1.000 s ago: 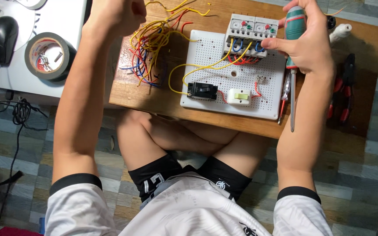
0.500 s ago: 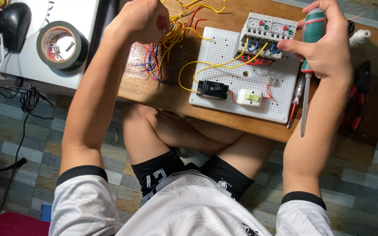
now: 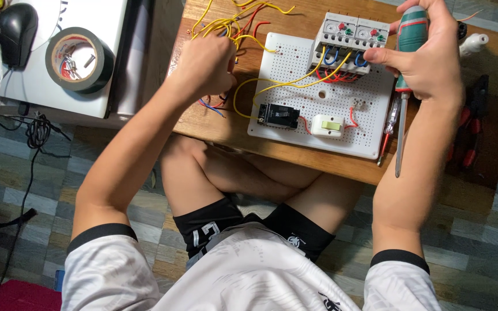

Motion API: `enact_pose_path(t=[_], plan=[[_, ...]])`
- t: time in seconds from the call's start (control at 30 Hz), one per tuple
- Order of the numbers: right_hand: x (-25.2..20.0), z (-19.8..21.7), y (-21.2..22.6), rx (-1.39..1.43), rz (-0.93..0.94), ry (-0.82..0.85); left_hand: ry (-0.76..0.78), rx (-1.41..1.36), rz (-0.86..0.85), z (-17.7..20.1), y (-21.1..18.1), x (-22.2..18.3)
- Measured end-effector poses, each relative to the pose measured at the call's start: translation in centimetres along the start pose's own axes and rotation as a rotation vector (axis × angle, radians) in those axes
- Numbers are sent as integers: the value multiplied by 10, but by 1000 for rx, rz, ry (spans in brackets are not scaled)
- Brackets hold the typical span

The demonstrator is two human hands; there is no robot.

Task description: Wiring an electrical contactor on a breadboard-like base using a manual screwdriver.

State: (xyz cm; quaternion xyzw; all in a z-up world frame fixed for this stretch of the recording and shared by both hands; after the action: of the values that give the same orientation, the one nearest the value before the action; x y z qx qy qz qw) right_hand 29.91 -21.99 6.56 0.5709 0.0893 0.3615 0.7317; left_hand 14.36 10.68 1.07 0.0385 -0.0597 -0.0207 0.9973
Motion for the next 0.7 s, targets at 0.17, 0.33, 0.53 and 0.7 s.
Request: enact_pose_path(t=[0.17, 0.33, 0.53, 0.7], plan=[[1, 0, -1, -11, 11, 3, -2, -65, 78, -14, -8, -2], [0, 0, 1, 5, 32, 10, 29, -159, 175, -19, -5, -6], [5, -1, 6, -89, 84, -38, -40, -174, 138, -35, -7, -13], [12, 0, 3, -6, 6, -99, -24, -308, 190, 4, -14, -12]])
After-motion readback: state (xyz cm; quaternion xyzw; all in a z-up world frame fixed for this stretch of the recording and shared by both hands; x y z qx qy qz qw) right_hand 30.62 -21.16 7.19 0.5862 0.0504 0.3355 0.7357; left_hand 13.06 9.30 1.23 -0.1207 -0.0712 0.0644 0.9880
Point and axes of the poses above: each hand's wrist, its own x-axis towards the middle knuckle, its own z-axis out of the back of the hand, y = z × x, the point moved 6 cm from there along x, towards the middle knuckle, and after that the axes turned 10 degrees about x, right-handed, at the moved point
